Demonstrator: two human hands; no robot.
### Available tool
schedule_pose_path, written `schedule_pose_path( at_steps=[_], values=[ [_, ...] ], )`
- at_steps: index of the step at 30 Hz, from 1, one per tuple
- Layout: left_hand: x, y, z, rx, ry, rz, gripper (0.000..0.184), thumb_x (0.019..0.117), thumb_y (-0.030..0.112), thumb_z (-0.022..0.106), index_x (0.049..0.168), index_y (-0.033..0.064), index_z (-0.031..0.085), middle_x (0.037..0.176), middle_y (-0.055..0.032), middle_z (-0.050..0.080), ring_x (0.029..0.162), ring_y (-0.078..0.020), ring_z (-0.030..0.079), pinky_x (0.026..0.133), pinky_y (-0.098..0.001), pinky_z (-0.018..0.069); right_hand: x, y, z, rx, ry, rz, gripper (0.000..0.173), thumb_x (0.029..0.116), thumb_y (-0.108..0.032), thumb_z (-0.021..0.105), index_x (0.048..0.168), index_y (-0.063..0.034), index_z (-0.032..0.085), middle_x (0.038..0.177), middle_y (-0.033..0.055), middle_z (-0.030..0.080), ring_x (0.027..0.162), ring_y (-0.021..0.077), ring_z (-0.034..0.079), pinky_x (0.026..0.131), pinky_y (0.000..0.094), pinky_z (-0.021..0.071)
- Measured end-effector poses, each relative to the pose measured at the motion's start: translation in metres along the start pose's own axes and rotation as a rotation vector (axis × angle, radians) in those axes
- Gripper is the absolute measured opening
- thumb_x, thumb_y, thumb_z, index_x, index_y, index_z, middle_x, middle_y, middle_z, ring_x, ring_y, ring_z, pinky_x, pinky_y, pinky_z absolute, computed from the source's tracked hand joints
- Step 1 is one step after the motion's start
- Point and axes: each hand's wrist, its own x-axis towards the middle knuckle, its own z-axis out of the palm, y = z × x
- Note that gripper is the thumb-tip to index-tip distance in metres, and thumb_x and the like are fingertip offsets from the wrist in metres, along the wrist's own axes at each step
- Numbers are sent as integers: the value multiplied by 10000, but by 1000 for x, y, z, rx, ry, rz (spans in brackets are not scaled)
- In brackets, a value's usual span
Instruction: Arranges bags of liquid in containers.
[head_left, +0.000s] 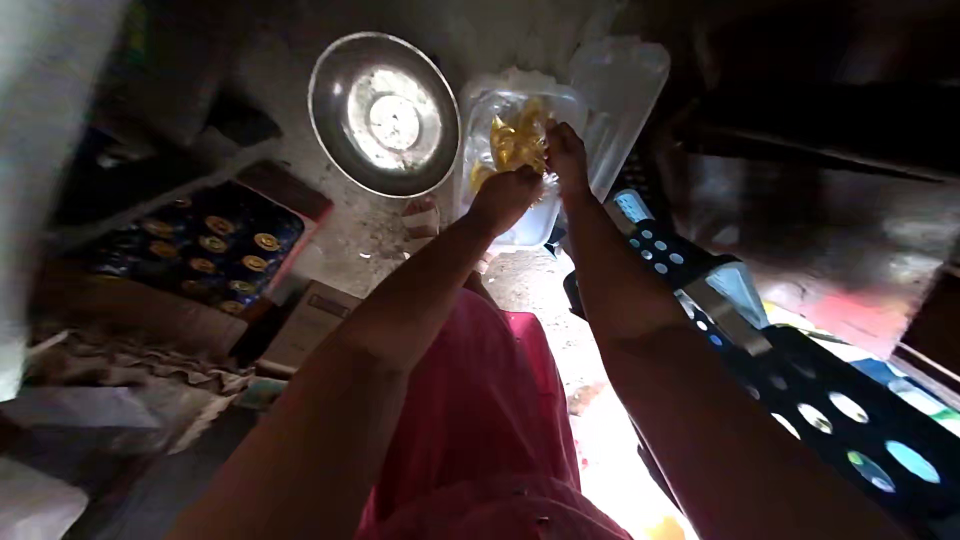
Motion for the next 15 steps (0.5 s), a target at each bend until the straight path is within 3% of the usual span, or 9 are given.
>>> schedule_pose_path(
  at_steps=[2, 4, 6, 8, 10, 13, 15],
  values=[
    [18, -18, 3, -4, -27, -53, 302, 1073, 88, 467, 1280, -76, 613, 1308, -273, 604, 1160, -453, 637, 961, -580, 522, 15, 6, 4, 20, -32, 6, 458, 1121, -308, 375, 1283, 64, 587, 1139, 195, 643, 964, 201, 620, 884, 378, 516],
    [37, -35, 6, -3, -77, -130, 307, 1045, 27, 491, 1322, -71, 579, 1373, -275, 555, 1202, -464, 608, 988, -582, 513, 29, 11, 10, -10, -50, 36, 452, 1132, -303, 342, 1307, 42, 574, 1073, 152, 629, 876, 160, 591, 808, 332, 508],
    [55, -48, 7, 1, -102, -224, 343, 1036, -3, 484, 1366, -80, 539, 1427, -283, 512, 1252, -469, 577, 1027, -575, 494, 40, 13, 14, -49, -76, 75, 455, 1137, -293, 315, 1318, 40, 567, 1104, 173, 641, 913, 185, 610, 834, 355, 510],
    [70, -54, 4, 0, -81, -285, 377, 1043, -7, 465, 1407, -100, 492, 1466, -300, 469, 1298, -471, 543, 1065, -556, 472, 47, 13, 16, -54, -94, 92, 443, 1139, -276, 317, 1339, 39, 556, 1171, 182, 643, 971, 188, 621, 874, 348, 512],
    [79, -59, -2, -24, -51, -330, 409, 1043, -15, 452, 1442, -105, 451, 1518, -308, 413, 1349, -469, 502, 1105, -535, 445, 56, 16, 19, 5, -67, 90, 417, 1134, -258, 330, 1333, 29, 559, 1113, 144, 633, 885, 147, 585, 798, 310, 493],
    [84, -64, -8, -87, -31, -363, 440, 1028, -42, 446, 1466, -87, 439, 1570, -319, 340, 1423, -445, 429, 1159, -491, 396, 65, 21, 21, 101, -19, 111, 398, 1124, -257, 363, 1337, 18, 555, 1087, 107, 615, 857, 113, 566, 766, 271, 488],
    [77, -62, -8, -186, 60, -348, 447, 1026, -29, 458, 1473, -49, 453, 1530, -316, 380, 1387, -420, 472, 1141, -454, 423, 67, 20, 19, 119, 4, 137, 437, 1115, -296, 402, 1397, 19, 516, 1190, 148, 619, 922, 147, 595, 813, 297, 507]
  ],
)
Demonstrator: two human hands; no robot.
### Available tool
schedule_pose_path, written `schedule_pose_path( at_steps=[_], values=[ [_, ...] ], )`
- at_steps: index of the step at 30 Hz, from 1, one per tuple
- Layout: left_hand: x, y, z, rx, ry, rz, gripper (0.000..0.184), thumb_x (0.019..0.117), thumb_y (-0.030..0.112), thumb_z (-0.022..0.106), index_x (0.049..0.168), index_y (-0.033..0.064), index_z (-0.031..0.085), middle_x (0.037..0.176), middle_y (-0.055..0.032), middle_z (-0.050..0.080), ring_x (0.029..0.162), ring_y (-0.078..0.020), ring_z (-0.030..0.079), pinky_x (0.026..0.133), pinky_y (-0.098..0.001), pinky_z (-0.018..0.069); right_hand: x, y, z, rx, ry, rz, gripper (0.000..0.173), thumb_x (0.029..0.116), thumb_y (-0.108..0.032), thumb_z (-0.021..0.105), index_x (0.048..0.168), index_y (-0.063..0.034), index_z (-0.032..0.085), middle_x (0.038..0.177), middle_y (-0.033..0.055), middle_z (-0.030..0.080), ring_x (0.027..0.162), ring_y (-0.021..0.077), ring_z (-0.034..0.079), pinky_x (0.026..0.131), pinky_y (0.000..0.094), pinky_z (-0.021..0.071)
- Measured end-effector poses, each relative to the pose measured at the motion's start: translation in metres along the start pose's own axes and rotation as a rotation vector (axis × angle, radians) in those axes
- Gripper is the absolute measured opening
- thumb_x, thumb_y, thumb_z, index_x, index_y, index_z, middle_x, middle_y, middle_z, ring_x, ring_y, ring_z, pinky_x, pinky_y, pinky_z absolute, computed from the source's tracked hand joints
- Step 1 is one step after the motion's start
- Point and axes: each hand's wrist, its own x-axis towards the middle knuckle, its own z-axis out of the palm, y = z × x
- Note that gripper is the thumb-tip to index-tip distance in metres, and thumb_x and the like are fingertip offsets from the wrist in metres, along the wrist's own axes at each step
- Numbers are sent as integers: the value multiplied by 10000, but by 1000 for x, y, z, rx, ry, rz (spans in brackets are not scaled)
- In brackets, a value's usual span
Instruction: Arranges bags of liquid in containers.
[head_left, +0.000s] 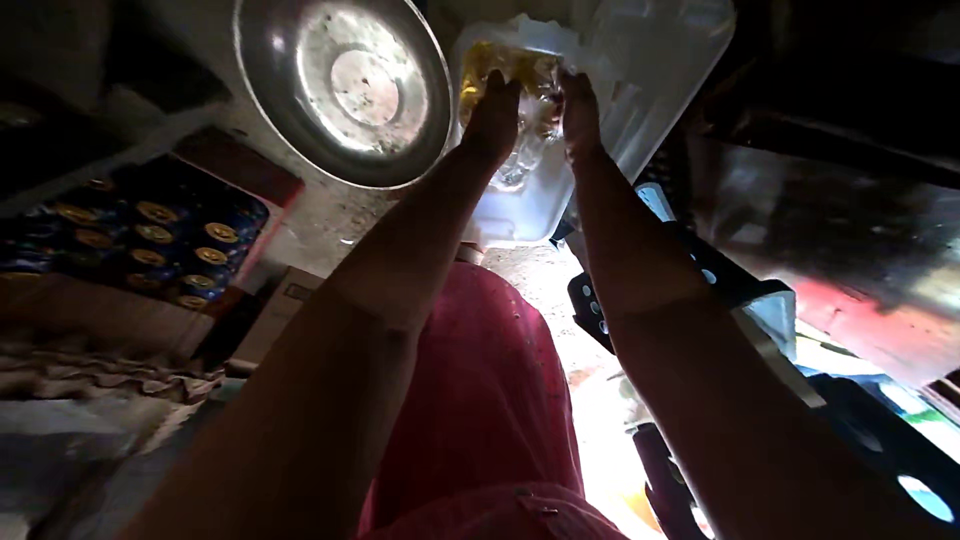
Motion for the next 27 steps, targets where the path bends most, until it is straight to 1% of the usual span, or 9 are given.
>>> schedule_pose_path(
  at_steps=[2, 4, 7, 11, 15, 19, 23, 25, 27],
  values=[
    [-20, 5, -1, -133, 96, 15, 556, 1033, -5, 466, 1573, 9, 336, 1557, -313, 358, 1400, -412, 466, 1148, -443, 418, -7, -4, -7, -36, 43, 19, 491, 1108, -322, 420, 1476, 1, 460, 1311, 187, 613, 1044, 200, 644, 898, 341, 529],
    [-55, 9, -2, -231, 193, 41, 636, 1031, -2, 458, 1620, 33, 222, 1593, -286, 339, 1450, -375, 421, 1185, -420, 377, -22, -4, -17, -40, 92, -46, 472, 1100, -276, 424, 1473, 11, 457, 1374, 207, 589, 1157, 222, 634, 975, 348, 523],
    [-131, -5, 9, -328, 256, 67, 627, 1025, 19, 471, 1609, 12, 242, 1565, -277, 391, 1420, -352, 464, 1164, -435, 411, -55, 3, -31, 5, 150, -112, 444, 1098, -202, 416, 1458, 52, 468, 1466, 229, 526, 1303, 256, 566, 1058, 358, 496],
    [-257, -29, 27, -325, 144, -64, 597, 1039, 68, 523, 1592, 17, 305, 1517, -262, 472, 1309, -397, 566, 1087, -533, 466, -107, 17, -36, 60, 216, 6, 430, 1103, -207, 402, 1436, 48, 498, 1429, 230, 560, 1270, 273, 589, 1044, 396, 505],
    [-379, -51, 44, -433, 37, -304, 565, 1077, 191, 484, 1579, -5, 311, 1566, -251, 416, 1414, -364, 471, 1173, -506, 389, -165, 21, -25, 62, 223, 75, 446, 1103, -244, 420, 1412, 65, 511, 1390, 250, 581, 1246, 310, 600, 1033, 441, 511],
    [-469, -47, 34, -441, 183, -430, 554, 1061, 188, 507, 1540, -49, 362, 1511, -282, 466, 1385, -375, 502, 1166, -492, 402, -227, -14, -6, 11, 112, -1, 420, 1092, -219, 435, 1398, 56, 521, 1375, 246, 591, 1208, 323, 615, 996, 479, 517],
    [-521, -47, -2, -543, 451, -365, 518, 1043, 134, 526, 1515, -39, 403, 1459, -266, 515, 1277, -335, 596, 1082, -447, 501, -289, -98, 19, -100, 7, -353, 368, 1072, -156, 438, 1325, 78, 568, 1295, 248, 639, 1097, 302, 669, 941, 453, 552],
    [-536, -48, -24, -550, 622, -236, 489, 1036, 92, 520, 1500, -36, 433, 1407, -251, 564, 1223, -309, 629, 1050, -437, 522, -320, -147, 30, -117, -35, -613, 341, 1072, -146, 451, 1265, 100, 588, 1238, 247, 660, 1058, 269, 682, 929, 416, 563],
    [-547, -52, -51, -459, 840, -57, 408, 1004, 29, 537, 1402, -63, 534, 1320, -235, 622, 1163, -291, 656, 1009, -434, 546, -358, -201, 40, -137, -102, -861, 334, 1087, -155, 448, 1244, 99, 600, 1195, 234, 666, 1030, 234, 683, 926, 385, 567]
  ],
)
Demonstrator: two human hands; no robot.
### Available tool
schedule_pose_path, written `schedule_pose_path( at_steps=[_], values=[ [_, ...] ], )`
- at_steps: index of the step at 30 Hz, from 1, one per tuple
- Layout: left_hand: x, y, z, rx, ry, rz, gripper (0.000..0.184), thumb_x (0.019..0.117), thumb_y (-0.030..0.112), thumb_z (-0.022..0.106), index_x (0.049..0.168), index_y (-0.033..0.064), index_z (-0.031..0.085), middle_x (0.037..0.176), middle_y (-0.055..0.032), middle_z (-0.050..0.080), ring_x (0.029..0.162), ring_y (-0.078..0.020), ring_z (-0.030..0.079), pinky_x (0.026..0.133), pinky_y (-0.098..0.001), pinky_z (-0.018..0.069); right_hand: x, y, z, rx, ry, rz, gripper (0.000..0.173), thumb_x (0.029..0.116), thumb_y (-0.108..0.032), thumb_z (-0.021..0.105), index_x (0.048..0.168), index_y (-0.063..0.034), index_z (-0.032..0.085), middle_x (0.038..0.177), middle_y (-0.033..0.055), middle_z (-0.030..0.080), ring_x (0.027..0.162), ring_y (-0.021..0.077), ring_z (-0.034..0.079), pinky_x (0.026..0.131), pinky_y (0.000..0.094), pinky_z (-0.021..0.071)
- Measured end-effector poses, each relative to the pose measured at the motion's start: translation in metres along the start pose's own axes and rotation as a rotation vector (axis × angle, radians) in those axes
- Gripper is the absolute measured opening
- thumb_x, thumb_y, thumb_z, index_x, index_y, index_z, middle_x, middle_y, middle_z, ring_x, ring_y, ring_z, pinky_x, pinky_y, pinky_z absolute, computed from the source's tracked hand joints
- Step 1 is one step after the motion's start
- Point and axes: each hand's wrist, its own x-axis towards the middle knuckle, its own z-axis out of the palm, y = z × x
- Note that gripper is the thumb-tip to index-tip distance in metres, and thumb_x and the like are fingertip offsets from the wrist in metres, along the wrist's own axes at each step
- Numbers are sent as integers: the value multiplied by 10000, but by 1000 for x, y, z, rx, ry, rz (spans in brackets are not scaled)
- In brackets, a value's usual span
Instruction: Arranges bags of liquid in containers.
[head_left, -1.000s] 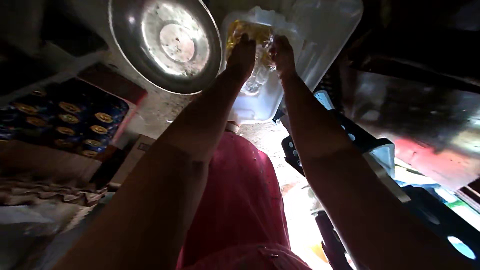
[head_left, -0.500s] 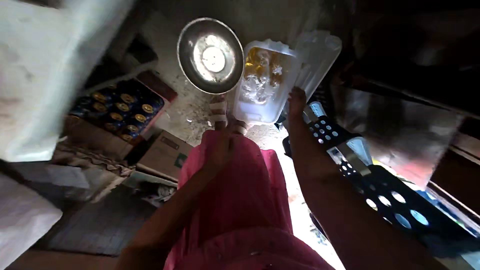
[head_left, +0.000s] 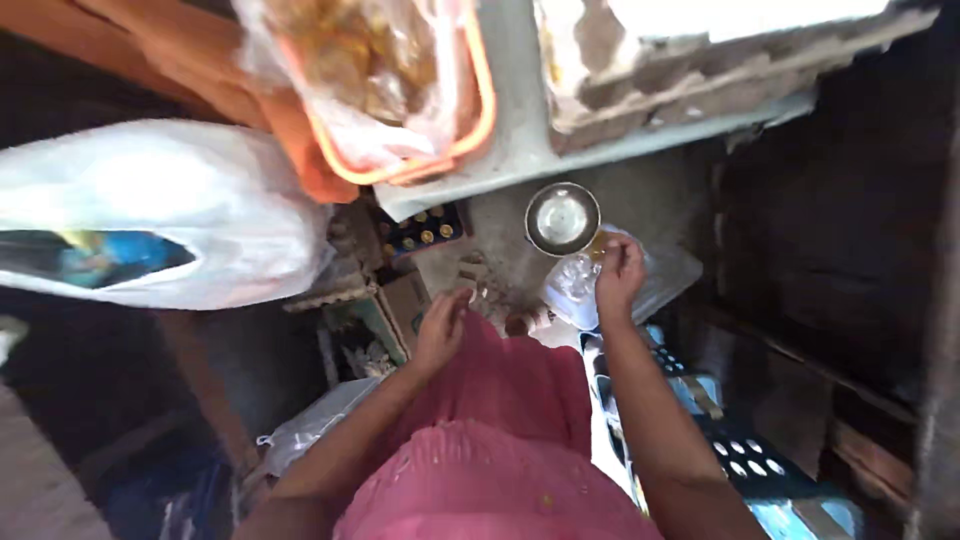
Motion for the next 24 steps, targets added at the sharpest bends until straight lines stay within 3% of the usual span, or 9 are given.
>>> schedule_pose_path(
  at_steps=[3, 6, 8, 10, 14, 16, 19, 21, 24],
  values=[
    [42, 17, -59, 158, 257, 403, 351, 948, 16, 570, 1289, -35, 639, 1272, -235, 641, 1162, -338, 635, 1014, -472, 518, 23, -93, 13, 14, -22, -319, 320, 1080, -157, 465, 1206, 77, 644, 1154, 198, 685, 992, 187, 694, 892, 343, 584],
    [95, 50, -127, 369, 470, 569, 417, 927, -3, 538, 1338, 28, 604, 1342, -234, 615, 1273, -414, 557, 1075, -562, 431, 37, -166, 40, 66, -54, -536, 298, 1062, -131, 484, 1163, 90, 656, 1082, 195, 703, 934, 183, 702, 834, 338, 598],
    [130, 75, -171, 554, 396, 522, 586, 900, -32, 555, 1469, 106, 512, 1491, -193, 535, 1446, -453, 396, 1177, -661, 244, 51, -205, 66, 86, -123, -583, 278, 1046, -107, 500, 1180, 89, 646, 1101, 202, 709, 948, 206, 711, 843, 358, 602],
    [147, 82, -197, 692, 212, 412, 600, 906, -10, 589, 1487, 123, 518, 1468, -189, 560, 1473, -483, 339, 1184, -746, 75, 62, -237, 92, 37, -191, -571, 269, 1030, -83, 512, 1198, 60, 664, 1107, 185, 712, 949, 202, 710, 841, 348, 596],
    [138, 61, -218, 711, 103, 347, 281, 944, 91, 619, 1204, 53, 720, 1141, -204, 703, 1248, -496, 551, 1149, -792, 102, 89, -279, 149, -229, -387, -522, 267, 1006, -45, 537, 1192, -37, 729, 1213, 153, 697, 1079, 246, 687, 934, 381, 567],
    [125, 47, -226, 692, 87, 280, 272, 983, 184, 575, 1172, 78, 740, 1137, -179, 705, 1243, -465, 562, 1149, -793, 93, 97, -290, 178, -411, -538, -605, 302, 992, -7, 543, 1207, -85, 741, 1349, 129, 648, 1249, 294, 617, 1063, 440, 504],
    [115, 30, -234, 644, 117, 198, 445, 1051, 311, 385, 1180, 77, 741, 1209, -155, 710, 1257, -412, 589, 1164, -768, 94, 97, -297, 211, -658, -719, -792, 322, 958, 21, 592, 1199, -128, 747, 1422, 178, 573, 1277, 393, 561, 1054, 535, 487],
    [116, 30, -238, 613, 147, 147, 494, 1099, 345, 333, 1216, 58, 718, 1215, -149, 721, 1224, -373, 634, 1181, -727, 155, 93, -294, 222, -734, -769, -871, 329, 952, 37, 591, 1190, -129, 746, 1384, 202, 583, 1268, 419, 553, 1036, 559, 483],
    [132, 43, -247, 476, 238, 23, 331, 1073, 166, 469, 1245, -59, 641, 1167, -262, 694, 1129, -427, 669, 1121, -627, 379, 93, -285, 228, -684, -766, -960, 198, 956, 0, 620, 1088, -56, 757, 1277, 215, 627, 1215, 408, 595, 992, 522, 525]
  ],
)
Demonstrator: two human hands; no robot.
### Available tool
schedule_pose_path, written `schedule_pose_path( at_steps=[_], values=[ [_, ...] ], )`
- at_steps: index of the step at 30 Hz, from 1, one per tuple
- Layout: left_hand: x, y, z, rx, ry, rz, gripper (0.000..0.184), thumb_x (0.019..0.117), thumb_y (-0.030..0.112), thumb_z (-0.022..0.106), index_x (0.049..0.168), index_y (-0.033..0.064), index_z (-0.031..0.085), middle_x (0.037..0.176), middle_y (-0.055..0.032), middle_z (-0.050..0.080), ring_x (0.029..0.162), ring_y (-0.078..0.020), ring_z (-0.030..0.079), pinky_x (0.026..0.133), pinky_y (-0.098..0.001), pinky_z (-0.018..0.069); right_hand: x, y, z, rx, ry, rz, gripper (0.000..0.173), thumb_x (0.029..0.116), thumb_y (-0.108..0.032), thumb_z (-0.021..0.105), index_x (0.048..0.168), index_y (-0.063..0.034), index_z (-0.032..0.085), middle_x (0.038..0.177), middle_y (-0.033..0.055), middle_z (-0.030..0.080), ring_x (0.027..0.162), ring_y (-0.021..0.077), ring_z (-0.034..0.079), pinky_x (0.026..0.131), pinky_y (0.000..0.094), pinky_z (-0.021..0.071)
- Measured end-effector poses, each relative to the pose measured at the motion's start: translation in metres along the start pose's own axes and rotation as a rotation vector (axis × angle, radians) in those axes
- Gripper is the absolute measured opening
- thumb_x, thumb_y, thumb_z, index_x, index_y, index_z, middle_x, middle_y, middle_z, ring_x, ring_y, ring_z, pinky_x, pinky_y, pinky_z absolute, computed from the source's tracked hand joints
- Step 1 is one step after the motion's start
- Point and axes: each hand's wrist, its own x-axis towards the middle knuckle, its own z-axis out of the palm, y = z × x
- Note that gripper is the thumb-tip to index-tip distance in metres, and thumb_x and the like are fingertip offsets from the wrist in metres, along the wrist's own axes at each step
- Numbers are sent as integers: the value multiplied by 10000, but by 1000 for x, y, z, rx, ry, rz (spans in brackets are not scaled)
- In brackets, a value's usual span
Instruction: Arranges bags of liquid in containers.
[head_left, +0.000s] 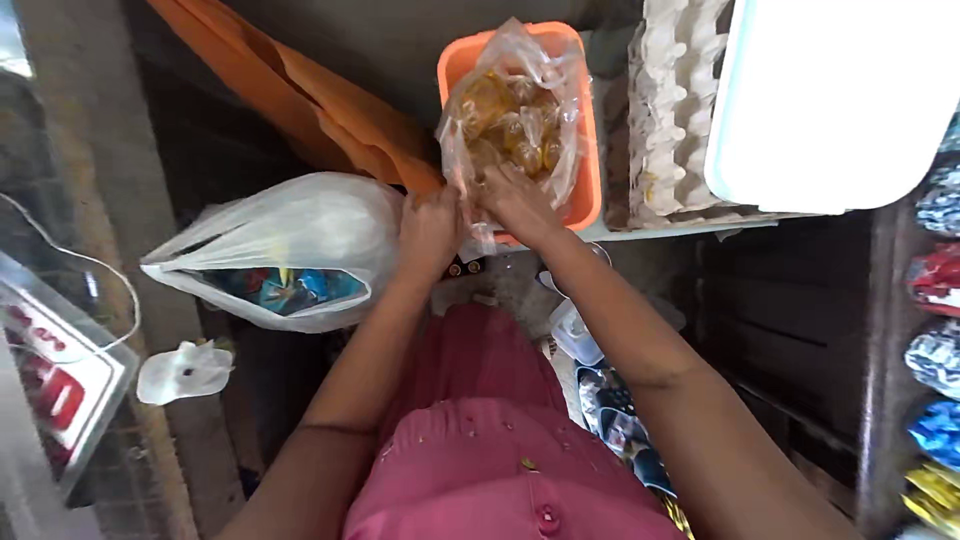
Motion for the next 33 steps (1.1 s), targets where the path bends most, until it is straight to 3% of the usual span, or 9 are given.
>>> schedule_pose_path(
  at_steps=[5, 10, 12, 14, 16, 19, 24, 29, 33],
  values=[
    [43, 8, -6, -170, 246, -151, 658, 939, 157, 699, 1502, -9, 402, 1375, -282, 533, 1021, -423, 678, 827, -541, 579, -5, 6, -1, 244, 265, 87, 165, 981, -33, 608, 1077, 17, 733, 1224, 207, 668, 1078, 339, 687, 918, 451, 583],
    [74, 2, -7, -370, 404, -92, 909, 885, 215, 770, 1586, -24, 243, 1367, -271, 528, 1040, -331, 653, 874, -434, 567, -3, 5, -3, 223, 411, 59, 147, 959, 16, 610, 1032, 16, 737, 1068, 197, 699, 996, 324, 701, 871, 424, 592],
    [80, -2, -8, -420, 423, -59, 804, 911, 190, 735, 1537, -79, 310, 1283, -252, 594, 1085, -307, 638, 935, -405, 542, -2, -3, -3, 102, 347, -28, 134, 926, 39, 639, 1005, -13, 734, 1053, 182, 706, 1020, 348, 696, 851, 459, 594],
    [83, -4, -11, -391, 419, -21, 445, 943, 146, 687, 1304, -89, 577, 1119, -230, 661, 967, -269, 660, 882, -357, 544, -1, -10, 3, 31, 265, -142, 150, 893, 45, 679, 1005, -37, 737, 1036, 156, 712, 1015, 355, 689, 835, 470, 592],
    [80, -2, -11, -374, 387, 1, 265, 942, 122, 690, 1144, -51, 692, 1060, -211, 651, 919, -237, 645, 855, -314, 535, -1, -15, 8, 78, 156, -185, 149, 918, 25, 671, 1046, -24, 730, 1043, 165, 711, 1020, 361, 692, 852, 470, 587],
    [74, -5, -6, -396, 391, 58, 211, 928, 85, 689, 1098, -37, 719, 1038, -203, 645, 862, -206, 631, 798, -278, 533, -4, -13, 12, 249, 91, -43, 184, 942, 5, 644, 1108, 17, 723, 1099, 215, 706, 1074, 388, 690, 915, 513, 573],
    [63, 0, -5, -462, 383, 158, 165, 930, 63, 685, 1052, -39, 730, 1013, -208, 655, 867, -208, 654, 800, -275, 553, 4, -12, -4, 518, 265, 419, 377, 915, 6, 652, 1281, 65, 583, 1032, 207, 707, 899, 323, 714, 839, 484, 584],
    [59, 9, -1, -523, 413, 214, 136, 924, 34, 694, 1030, -42, 731, 978, -178, 651, 846, -170, 644, 774, -233, 544, 12, -2, -9, 736, 336, 575, 564, 847, 65, 672, 1385, -4, 517, 906, 121, 676, 736, 188, 641, 710, 364, 556],
    [58, 11, 0, -621, 303, 92, 179, 967, 104, 676, 1091, -19, 710, 1048, -163, 650, 886, -152, 658, 814, -249, 562, 13, 0, -14, 703, 165, 589, 638, 825, 22, 741, 1415, -29, 505, 994, 157, 712, 850, 282, 695, 805, 483, 575]
  ],
)
